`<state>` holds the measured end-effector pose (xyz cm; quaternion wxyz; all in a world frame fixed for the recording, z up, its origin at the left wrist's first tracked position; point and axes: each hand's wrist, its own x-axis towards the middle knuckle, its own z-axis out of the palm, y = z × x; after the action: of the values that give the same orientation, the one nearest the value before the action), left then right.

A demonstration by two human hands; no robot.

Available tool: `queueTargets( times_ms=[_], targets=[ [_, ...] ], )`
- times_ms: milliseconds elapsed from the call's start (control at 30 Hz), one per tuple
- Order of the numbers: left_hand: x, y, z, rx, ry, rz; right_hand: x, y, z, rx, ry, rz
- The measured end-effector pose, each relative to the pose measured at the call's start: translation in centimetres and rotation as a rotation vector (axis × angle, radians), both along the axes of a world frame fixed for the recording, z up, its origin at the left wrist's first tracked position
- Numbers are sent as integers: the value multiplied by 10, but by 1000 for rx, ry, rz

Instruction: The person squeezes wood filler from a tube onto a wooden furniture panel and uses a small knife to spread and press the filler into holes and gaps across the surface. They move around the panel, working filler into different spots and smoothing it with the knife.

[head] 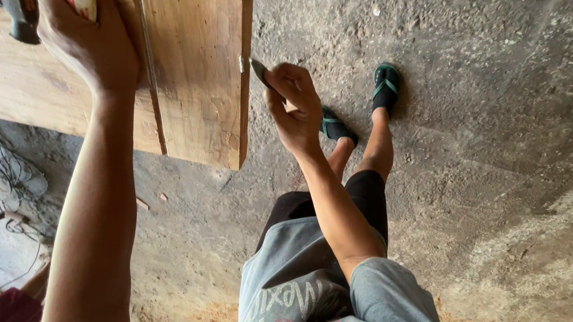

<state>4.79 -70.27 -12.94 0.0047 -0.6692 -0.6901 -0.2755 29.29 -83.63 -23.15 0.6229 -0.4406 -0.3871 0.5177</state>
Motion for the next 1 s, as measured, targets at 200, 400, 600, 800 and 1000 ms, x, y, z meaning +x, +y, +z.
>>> queueTargets(
  times_ms=[200, 400, 600, 800, 1000],
  targets=[
    [-10, 0, -5, 16, 30, -3, -2, 1, 1, 28, -33, 20],
    [-9, -1, -5, 18, 4, -76, -2, 4, -2, 41, -5, 78],
    [-2, -2, -3, 32, 8, -88, 6, 3, -3, -11, 86, 35],
    [6, -3, -2, 9, -28, -52, 4, 12, -7, 85, 18, 44],
    [9, -1, -5, 12, -33, -59, 21, 10, -13, 98, -152, -29]
  ],
)
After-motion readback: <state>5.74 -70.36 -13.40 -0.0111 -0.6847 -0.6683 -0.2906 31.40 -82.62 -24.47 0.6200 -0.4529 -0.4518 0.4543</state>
